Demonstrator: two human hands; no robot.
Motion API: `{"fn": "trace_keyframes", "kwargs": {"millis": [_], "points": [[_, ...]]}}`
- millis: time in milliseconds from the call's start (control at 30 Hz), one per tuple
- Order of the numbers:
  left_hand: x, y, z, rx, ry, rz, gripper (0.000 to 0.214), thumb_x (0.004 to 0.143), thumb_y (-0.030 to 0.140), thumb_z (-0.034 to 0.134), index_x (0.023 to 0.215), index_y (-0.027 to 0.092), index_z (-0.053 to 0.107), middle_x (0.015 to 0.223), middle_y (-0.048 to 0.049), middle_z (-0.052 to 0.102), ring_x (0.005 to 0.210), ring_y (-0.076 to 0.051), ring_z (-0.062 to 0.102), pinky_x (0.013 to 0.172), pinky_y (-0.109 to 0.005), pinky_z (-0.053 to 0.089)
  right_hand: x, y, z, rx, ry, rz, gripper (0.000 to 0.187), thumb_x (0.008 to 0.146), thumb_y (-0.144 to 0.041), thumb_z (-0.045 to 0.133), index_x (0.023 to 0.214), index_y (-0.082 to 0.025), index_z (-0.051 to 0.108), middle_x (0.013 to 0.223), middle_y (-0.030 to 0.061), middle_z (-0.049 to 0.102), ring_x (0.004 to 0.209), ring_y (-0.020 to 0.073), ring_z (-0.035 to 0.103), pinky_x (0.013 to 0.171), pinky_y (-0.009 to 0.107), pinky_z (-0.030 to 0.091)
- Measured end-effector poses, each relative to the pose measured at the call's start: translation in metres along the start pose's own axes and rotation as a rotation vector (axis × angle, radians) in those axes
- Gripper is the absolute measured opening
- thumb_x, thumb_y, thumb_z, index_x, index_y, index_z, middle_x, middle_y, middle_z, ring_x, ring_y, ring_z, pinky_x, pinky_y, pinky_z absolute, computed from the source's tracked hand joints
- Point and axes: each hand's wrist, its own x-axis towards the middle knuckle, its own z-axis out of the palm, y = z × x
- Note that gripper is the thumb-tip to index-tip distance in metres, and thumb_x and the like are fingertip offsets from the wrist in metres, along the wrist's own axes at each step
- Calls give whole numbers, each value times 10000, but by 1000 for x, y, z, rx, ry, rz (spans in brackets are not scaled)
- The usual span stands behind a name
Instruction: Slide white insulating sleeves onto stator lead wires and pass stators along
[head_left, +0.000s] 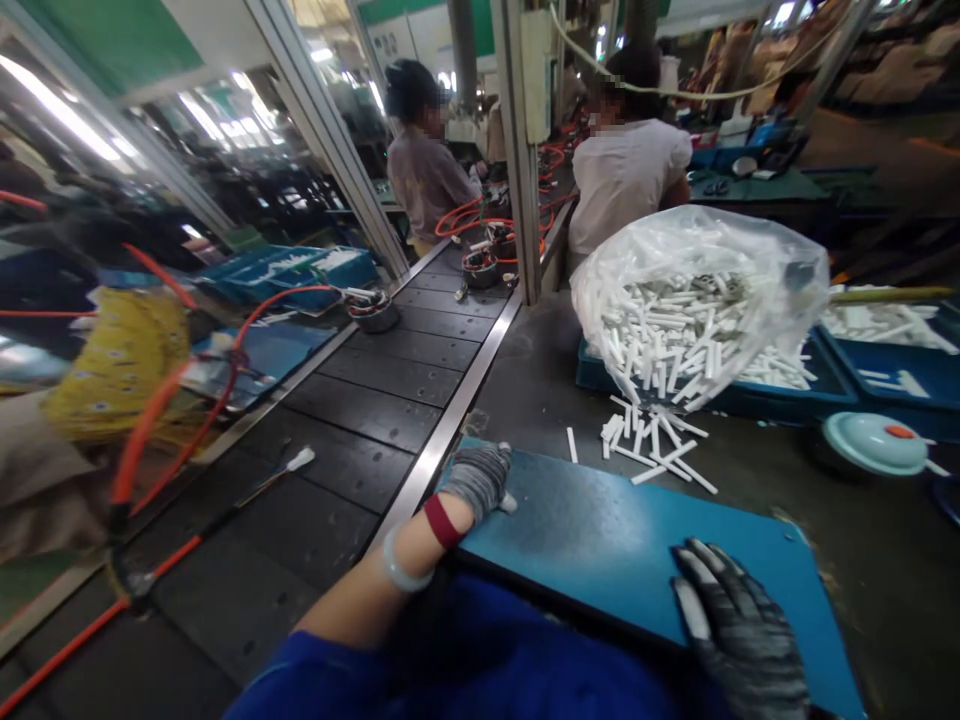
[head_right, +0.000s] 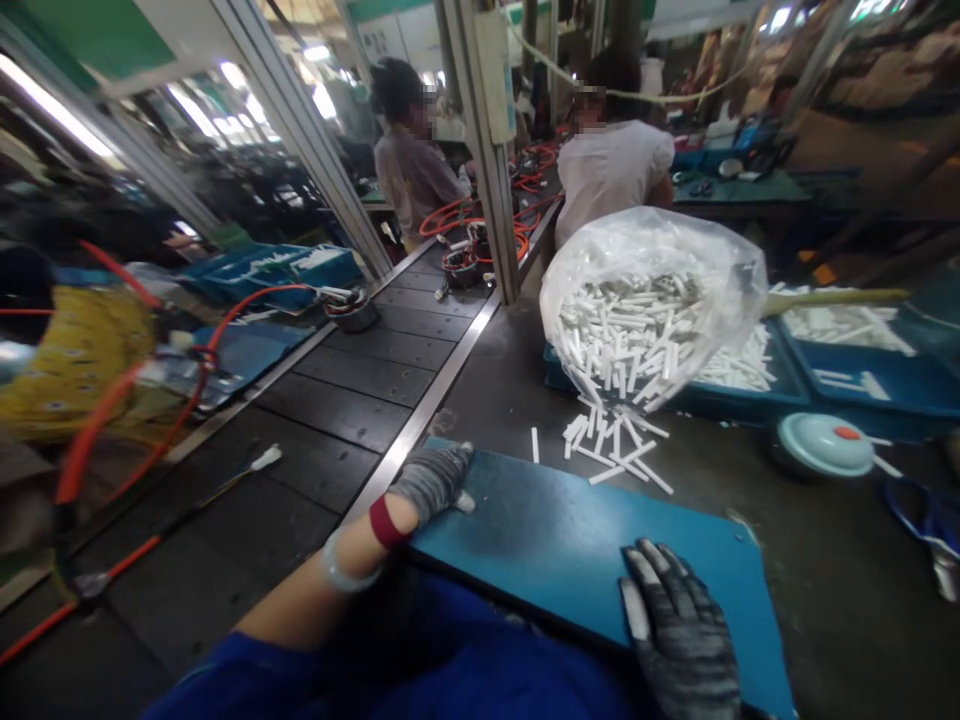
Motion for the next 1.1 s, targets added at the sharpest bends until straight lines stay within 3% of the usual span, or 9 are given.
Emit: {"fn": "trace_keyframes", "kwargs": {"millis": [200, 500, 900, 1100], "points": [[2, 2, -2, -20, -11, -17, 615, 763, 320, 860, 1283, 126, 596, 1236, -158, 730, 1162, -293, 702, 1100, -415, 505, -1, 3, 2, -2, 7, -15, 399, 1055, -429, 441, 1274, -167, 646, 1233, 145, 724, 1109, 334, 685, 980, 497, 506], [5, -3, 6, -14, -9, -13, 664, 783, 356, 851, 1323, 90, 572, 1193, -174, 732, 1128, -307, 701, 1079, -414, 506, -5, 2, 3, -1, -6, 12, 400, 1053, -431, 446, 1280, -170, 647, 1269, 145, 714, 1148, 345, 676, 996, 517, 510], [11, -4, 13, 67, 11, -23, 765, 694, 462, 900, 1302, 124, 583, 1131, -180, 729, 1054, -357, 710, 988, -478, 536, -4, 1, 2, 5, -12, 22, 405, 1051, -429, 451, 1267, -158, 662, 1260, 143, 718, 1143, 335, 677, 1023, 507, 501], [12, -4, 15, 62, 24, -18, 704, 675, 436, 913, 1235, 133, 614, 1071, -160, 746, 979, -354, 725, 928, -477, 562, -2, 0, -1, -10, -25, 11, 404, 1060, -418, 439, 1263, -144, 655, 1261, 146, 714, 1144, 334, 672, 1021, 514, 505]]}}
